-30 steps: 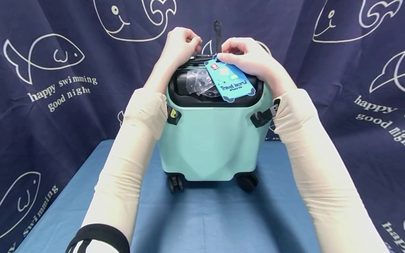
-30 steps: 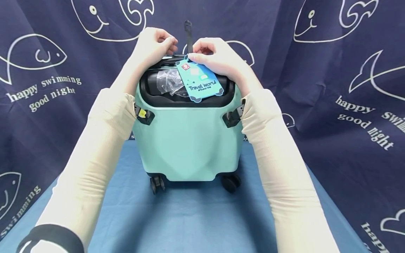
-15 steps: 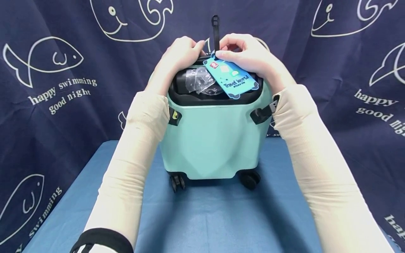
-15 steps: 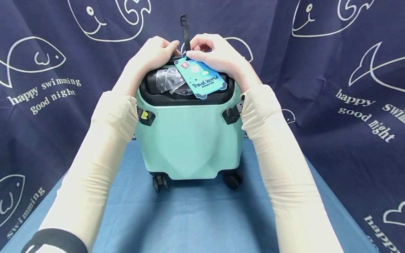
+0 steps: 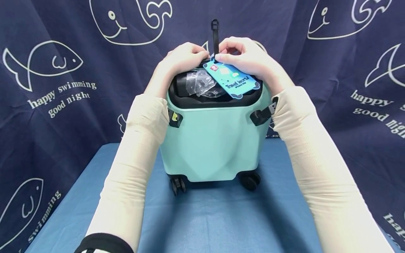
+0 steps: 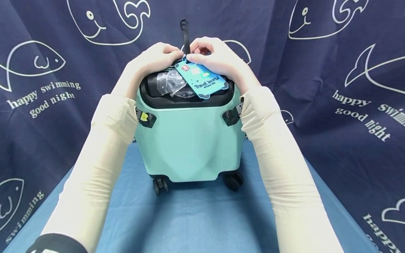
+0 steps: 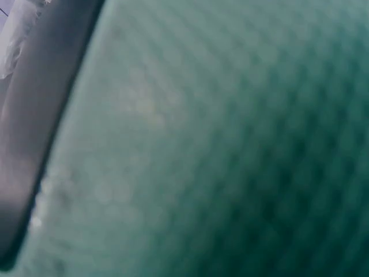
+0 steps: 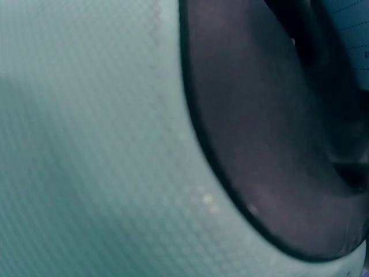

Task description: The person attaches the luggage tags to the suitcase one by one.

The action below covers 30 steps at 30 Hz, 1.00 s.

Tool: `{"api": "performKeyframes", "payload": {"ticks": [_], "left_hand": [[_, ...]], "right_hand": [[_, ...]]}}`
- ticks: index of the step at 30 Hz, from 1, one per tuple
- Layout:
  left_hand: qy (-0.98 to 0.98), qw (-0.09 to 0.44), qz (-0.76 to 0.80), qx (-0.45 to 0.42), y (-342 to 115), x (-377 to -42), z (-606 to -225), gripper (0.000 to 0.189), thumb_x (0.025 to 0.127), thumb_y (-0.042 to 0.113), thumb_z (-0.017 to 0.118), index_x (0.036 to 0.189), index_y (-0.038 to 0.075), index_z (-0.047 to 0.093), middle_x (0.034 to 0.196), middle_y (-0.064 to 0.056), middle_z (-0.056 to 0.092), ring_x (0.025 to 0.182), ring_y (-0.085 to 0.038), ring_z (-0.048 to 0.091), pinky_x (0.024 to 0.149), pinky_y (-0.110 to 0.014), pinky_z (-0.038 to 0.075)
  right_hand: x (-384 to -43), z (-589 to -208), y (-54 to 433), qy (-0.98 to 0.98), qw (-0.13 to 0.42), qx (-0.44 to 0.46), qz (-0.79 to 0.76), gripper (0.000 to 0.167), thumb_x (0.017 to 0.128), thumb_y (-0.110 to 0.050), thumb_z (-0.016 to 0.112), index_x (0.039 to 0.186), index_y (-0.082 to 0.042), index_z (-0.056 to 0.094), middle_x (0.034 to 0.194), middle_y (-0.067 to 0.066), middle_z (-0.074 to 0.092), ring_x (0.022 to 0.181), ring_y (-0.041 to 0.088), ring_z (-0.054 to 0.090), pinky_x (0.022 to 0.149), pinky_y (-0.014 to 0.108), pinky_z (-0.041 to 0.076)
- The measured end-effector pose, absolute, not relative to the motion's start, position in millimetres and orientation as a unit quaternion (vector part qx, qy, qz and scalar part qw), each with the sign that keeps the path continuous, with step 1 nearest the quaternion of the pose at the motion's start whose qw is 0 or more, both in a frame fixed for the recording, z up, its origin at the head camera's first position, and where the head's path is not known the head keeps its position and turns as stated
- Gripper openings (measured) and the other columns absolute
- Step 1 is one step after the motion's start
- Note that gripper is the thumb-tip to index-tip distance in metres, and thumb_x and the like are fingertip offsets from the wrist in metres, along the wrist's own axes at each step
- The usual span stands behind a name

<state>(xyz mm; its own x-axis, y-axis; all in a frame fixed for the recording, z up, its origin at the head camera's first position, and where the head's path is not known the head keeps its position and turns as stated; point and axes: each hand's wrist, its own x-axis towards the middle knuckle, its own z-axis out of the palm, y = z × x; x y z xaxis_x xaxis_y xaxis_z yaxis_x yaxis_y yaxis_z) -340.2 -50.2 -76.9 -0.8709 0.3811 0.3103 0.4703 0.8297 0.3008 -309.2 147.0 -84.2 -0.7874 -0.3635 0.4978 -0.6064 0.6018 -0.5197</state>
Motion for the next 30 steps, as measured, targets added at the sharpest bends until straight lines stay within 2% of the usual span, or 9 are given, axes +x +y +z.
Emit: {"api": "performKeyframes", "payload": {"ticks": [8,14,17,20,22,24,26,29,30], "left_hand": [[-0.952,0.112,-0.163,-0.235,-47.7,-339.0,-74.9,0.037,0.097,0.047,0.032,0.103,0.023,0.059,0.110,0.004,0.055,0.103,-0.015,0.048,0.090,-0.037,0.033],[-0.959,0.112,-0.144,-0.216,-47.3,-337.0,-74.3,0.042,0.096,0.050,0.030,0.107,0.020,0.058,0.114,-0.001,0.056,0.107,-0.021,0.049,0.091,-0.040,0.036],[-0.963,0.107,-0.140,-0.206,-46.9,-336.4,-74.0,0.046,0.096,0.052,0.027,0.112,0.020,0.057,0.123,-0.001,0.054,0.115,-0.022,0.046,0.096,-0.041,0.035],[-0.963,0.100,-0.155,-0.198,-47.3,-335.7,-74.9,0.043,0.097,0.052,0.026,0.106,0.022,0.055,0.122,0.001,0.053,0.114,-0.019,0.045,0.096,-0.039,0.034],[-0.961,0.101,-0.173,-0.191,-47.9,-335.5,-76.1,0.036,0.097,0.050,0.028,0.098,0.022,0.051,0.115,0.002,0.053,0.110,-0.016,0.046,0.093,-0.036,0.034],[-0.956,0.107,-0.198,-0.191,-48.4,-335.4,-77.4,0.030,0.097,0.044,0.031,0.096,0.022,0.050,0.109,0.002,0.052,0.104,-0.014,0.047,0.092,-0.033,0.033],[-0.950,0.110,-0.223,-0.187,-48.6,-335.3,-77.8,0.025,0.096,0.037,0.033,0.103,0.022,0.053,0.111,0.003,0.052,0.106,-0.012,0.047,0.095,-0.030,0.033],[-0.941,0.111,-0.260,-0.185,-48.8,-335.7,-77.4,0.034,0.094,0.027,0.035,0.124,0.021,0.050,0.126,0.005,0.052,0.112,-0.008,0.045,0.101,-0.027,0.031],[-0.936,0.112,-0.276,-0.189,-48.7,-335.9,-77.3,0.036,0.094,0.024,0.037,0.127,0.020,0.049,0.126,0.004,0.052,0.111,-0.008,0.046,0.100,-0.026,0.032]], "right_hand": [[-308.5,-83.9,147.8,-0.878,0.181,0.280,0.345,0.013,0.089,-0.028,0.062,0.092,-0.016,0.062,0.082,-0.008,0.053,0.079,0.009,0.047,0.073,0.021,0.030],[-308.7,-84.4,147.4,-0.874,0.174,0.285,0.352,0.013,0.089,-0.027,0.063,0.094,-0.015,0.064,0.083,-0.007,0.054,0.082,0.010,0.047,0.074,0.021,0.030],[-308.5,-84.4,147.8,-0.875,0.174,0.284,0.350,0.014,0.089,-0.028,0.062,0.095,-0.015,0.064,0.083,-0.007,0.054,0.083,0.010,0.046,0.074,0.021,0.030],[-307.9,-84.4,147.7,-0.879,0.175,0.280,0.345,0.015,0.090,-0.029,0.062,0.096,-0.014,0.063,0.084,-0.007,0.053,0.083,0.010,0.046,0.075,0.021,0.030],[-307.3,-84.4,147.5,-0.881,0.175,0.277,0.341,0.016,0.090,-0.029,0.062,0.096,-0.014,0.063,0.084,-0.007,0.053,0.083,0.010,0.046,0.075,0.021,0.030],[-306.8,-84.2,147.3,-0.883,0.176,0.274,0.338,0.017,0.090,-0.030,0.061,0.096,-0.014,0.062,0.084,-0.006,0.053,0.084,0.010,0.046,0.075,0.021,0.030],[-306.2,-84.1,147.3,-0.885,0.177,0.272,0.334,0.018,0.090,-0.030,0.061,0.097,-0.014,0.062,0.085,-0.006,0.053,0.084,0.010,0.046,0.075,0.021,0.030],[-305.7,-83.7,147.3,-0.886,0.180,0.272,0.330,0.018,0.090,-0.030,0.061,0.097,-0.014,0.062,0.086,-0.006,0.053,0.084,0.010,0.046,0.075,0.021,0.030],[-305.7,-83.6,147.3,-0.886,0.180,0.272,0.329,0.018,0.090,-0.030,0.061,0.097,-0.014,0.062,0.086,-0.006,0.053,0.084,0.010,0.046,0.075,0.021,0.030]]}}
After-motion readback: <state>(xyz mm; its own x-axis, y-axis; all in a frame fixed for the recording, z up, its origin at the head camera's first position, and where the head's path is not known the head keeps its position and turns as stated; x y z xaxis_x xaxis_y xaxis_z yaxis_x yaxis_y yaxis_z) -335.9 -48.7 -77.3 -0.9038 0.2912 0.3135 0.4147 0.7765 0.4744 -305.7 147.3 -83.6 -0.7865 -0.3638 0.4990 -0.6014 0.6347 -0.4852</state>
